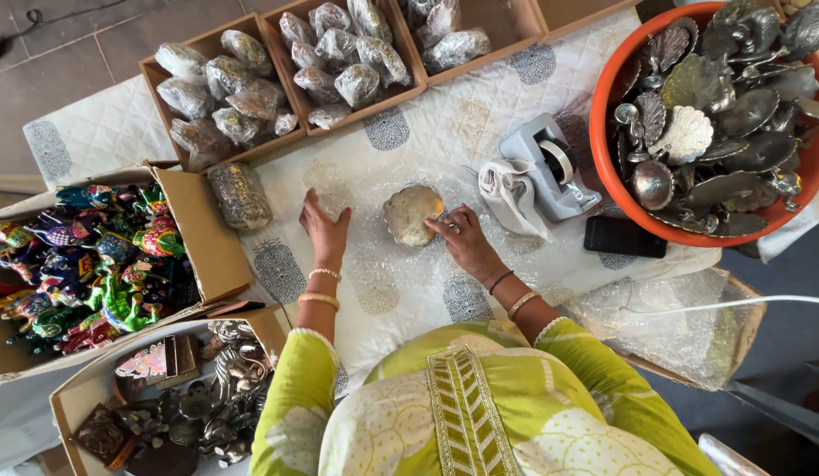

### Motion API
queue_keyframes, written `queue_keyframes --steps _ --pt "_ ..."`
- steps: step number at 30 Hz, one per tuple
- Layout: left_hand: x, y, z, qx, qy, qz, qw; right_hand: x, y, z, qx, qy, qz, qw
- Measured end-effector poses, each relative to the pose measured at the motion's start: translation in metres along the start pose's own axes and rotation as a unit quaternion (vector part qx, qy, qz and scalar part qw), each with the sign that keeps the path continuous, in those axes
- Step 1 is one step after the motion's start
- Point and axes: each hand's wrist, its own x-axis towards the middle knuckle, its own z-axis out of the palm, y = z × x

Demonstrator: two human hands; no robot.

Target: The person wraps decorative metal items in bubble wrap at a table, pressing the wrap around each piece and placing wrapped items into cardboard boxes. They pick items from a bowl and a box, wrap them one at a time, and set the finished bundles into divided compartments.

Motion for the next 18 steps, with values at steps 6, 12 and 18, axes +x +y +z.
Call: queue_keyframes --steps 6,12,18 --pt "0.026 -0.016 0.019 -0.031 -0.109 -0.114 0.987 -0.007 -0.002 0.004 -0.050 -0.005 0.000 0.999" --pt "0.027 0.025 -0.012 -0.168 -0.097 -0.156 0.968 -0.016 -0.002 0.001 -0.079 -0.037 0.012 0.996" --pt "-0.004 0.101 -0.030 -0.259 -0.156 -0.053 0.952 -0.015 -0.002 0.002 -0.092 -0.025 0.018 0.995"
